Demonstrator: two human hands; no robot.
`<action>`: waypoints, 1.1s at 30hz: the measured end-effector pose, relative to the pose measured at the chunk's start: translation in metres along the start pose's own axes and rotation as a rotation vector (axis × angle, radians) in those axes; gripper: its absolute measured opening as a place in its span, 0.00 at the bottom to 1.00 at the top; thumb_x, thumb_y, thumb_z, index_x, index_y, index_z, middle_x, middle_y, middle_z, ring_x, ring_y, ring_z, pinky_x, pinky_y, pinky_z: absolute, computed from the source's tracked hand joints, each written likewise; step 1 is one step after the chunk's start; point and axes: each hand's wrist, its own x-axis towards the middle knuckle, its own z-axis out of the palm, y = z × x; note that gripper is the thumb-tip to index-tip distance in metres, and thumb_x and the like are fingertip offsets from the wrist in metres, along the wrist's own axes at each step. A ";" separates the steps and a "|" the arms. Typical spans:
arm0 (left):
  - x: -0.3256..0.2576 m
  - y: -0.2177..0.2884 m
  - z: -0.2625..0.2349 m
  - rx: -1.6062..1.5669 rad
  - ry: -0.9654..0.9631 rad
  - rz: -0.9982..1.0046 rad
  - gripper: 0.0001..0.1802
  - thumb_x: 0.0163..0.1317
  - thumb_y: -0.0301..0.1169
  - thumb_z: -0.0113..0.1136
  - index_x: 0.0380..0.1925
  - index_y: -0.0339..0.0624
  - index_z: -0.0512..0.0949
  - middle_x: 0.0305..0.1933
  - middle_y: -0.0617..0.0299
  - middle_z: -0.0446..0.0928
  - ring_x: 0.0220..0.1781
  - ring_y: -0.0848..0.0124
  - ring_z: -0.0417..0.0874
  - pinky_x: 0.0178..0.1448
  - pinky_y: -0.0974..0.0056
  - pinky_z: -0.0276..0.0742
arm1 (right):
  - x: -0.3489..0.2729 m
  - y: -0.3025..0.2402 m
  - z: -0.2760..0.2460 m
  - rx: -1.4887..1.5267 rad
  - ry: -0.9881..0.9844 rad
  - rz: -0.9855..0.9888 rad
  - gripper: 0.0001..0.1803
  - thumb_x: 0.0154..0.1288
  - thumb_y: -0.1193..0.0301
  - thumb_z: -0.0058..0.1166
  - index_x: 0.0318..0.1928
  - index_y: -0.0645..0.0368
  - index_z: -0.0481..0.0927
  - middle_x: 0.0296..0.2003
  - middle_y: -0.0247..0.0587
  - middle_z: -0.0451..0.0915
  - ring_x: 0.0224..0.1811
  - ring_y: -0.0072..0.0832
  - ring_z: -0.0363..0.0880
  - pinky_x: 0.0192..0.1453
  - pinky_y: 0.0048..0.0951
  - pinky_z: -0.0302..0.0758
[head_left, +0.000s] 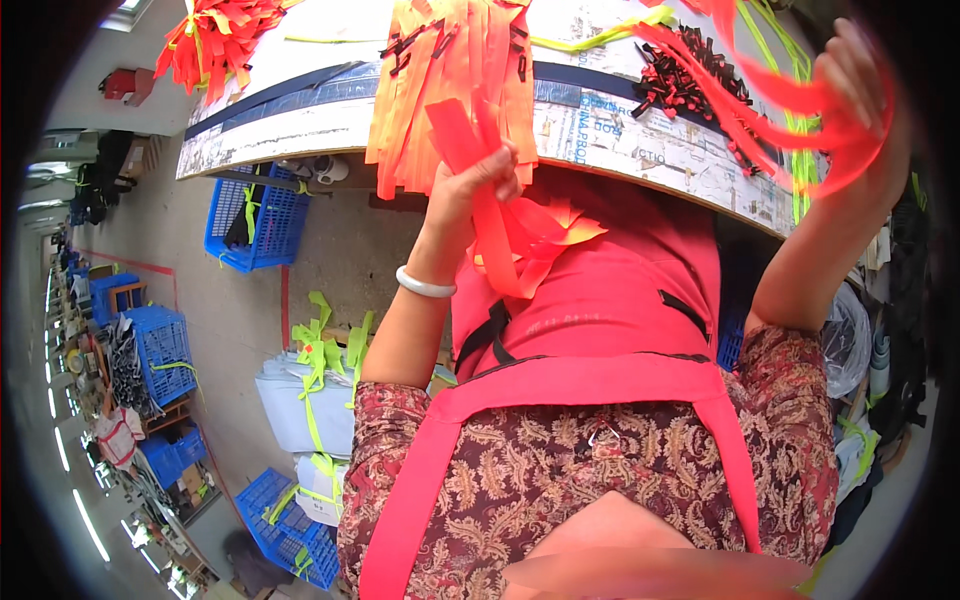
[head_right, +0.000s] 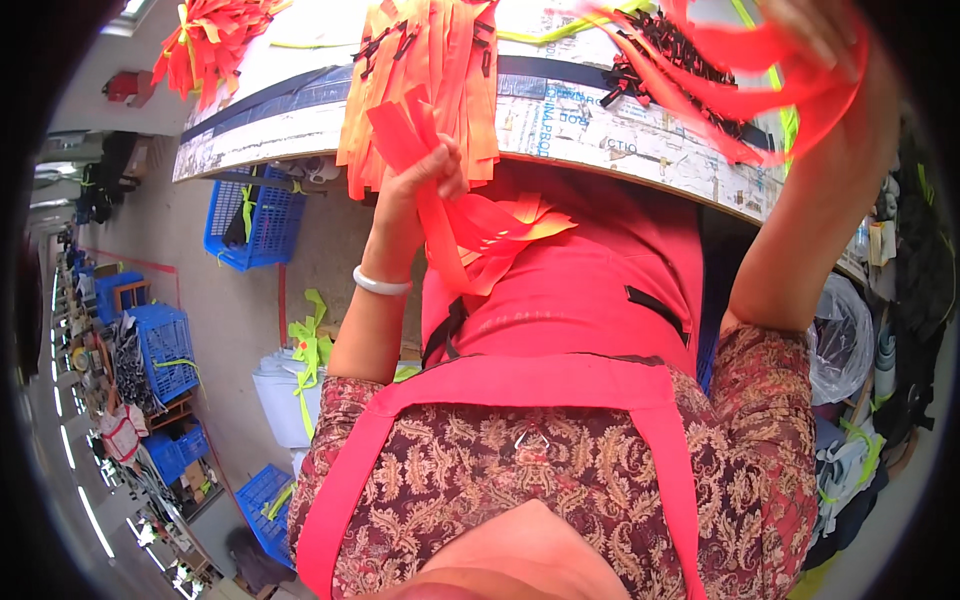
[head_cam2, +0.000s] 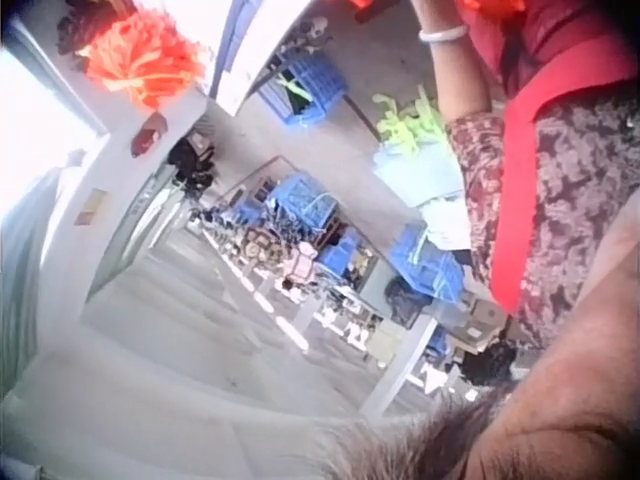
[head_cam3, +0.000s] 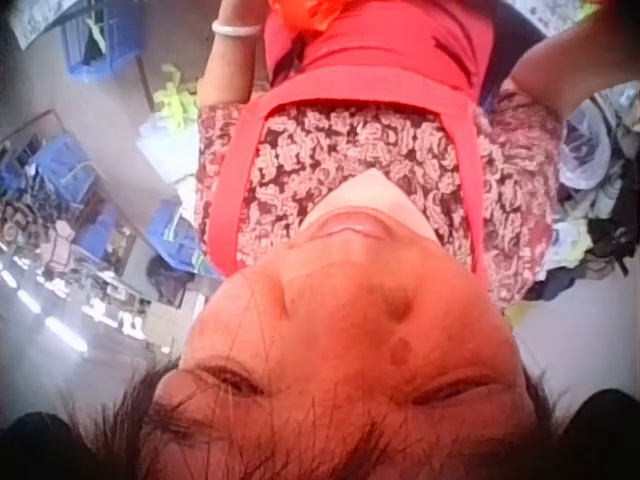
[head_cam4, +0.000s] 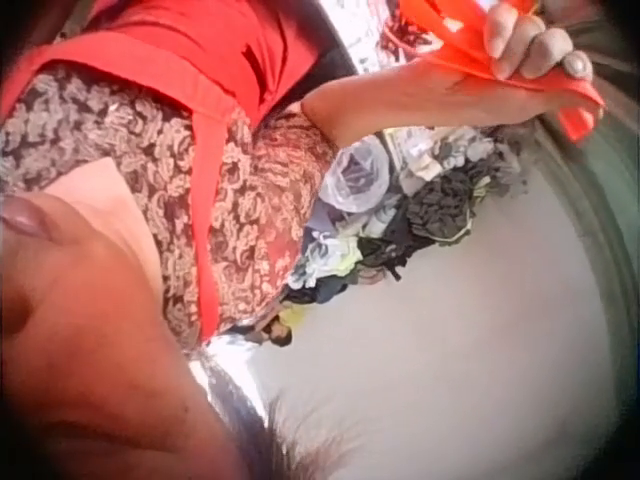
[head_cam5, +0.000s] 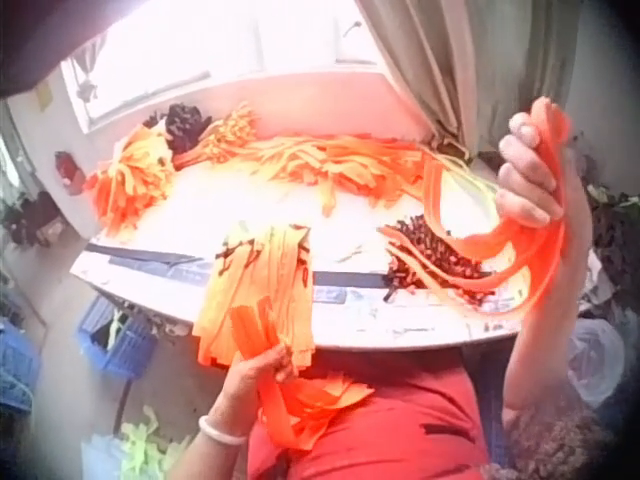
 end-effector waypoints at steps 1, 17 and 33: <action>0.008 -0.005 -0.020 -0.160 -0.148 -0.062 0.10 0.68 0.35 0.56 0.40 0.39 0.75 0.41 0.59 0.78 0.36 0.69 0.80 0.42 0.64 0.74 | -0.008 0.037 0.022 -0.113 0.081 -0.075 0.15 0.73 0.57 0.49 0.39 0.57 0.71 0.19 0.26 0.60 0.14 0.14 0.60 0.17 0.16 0.60; 0.014 -0.004 0.022 0.165 -0.074 -0.150 0.21 0.53 0.23 0.70 0.47 0.37 0.75 0.39 0.61 0.80 0.40 0.70 0.83 0.48 0.63 0.79 | 0.048 0.230 -0.024 -1.288 -0.204 -0.203 0.34 0.69 0.47 0.49 0.64 0.58 0.67 0.61 0.47 0.70 0.65 0.39 0.66 0.69 0.39 0.62; 0.009 0.001 0.022 0.147 -0.093 -0.219 0.17 0.53 0.22 0.67 0.44 0.35 0.76 0.35 0.61 0.81 0.37 0.69 0.84 0.44 0.65 0.81 | 0.052 0.211 0.000 -1.205 -0.721 0.405 0.36 0.71 0.56 0.49 0.73 0.55 0.53 0.70 0.48 0.59 0.74 0.36 0.54 0.75 0.37 0.53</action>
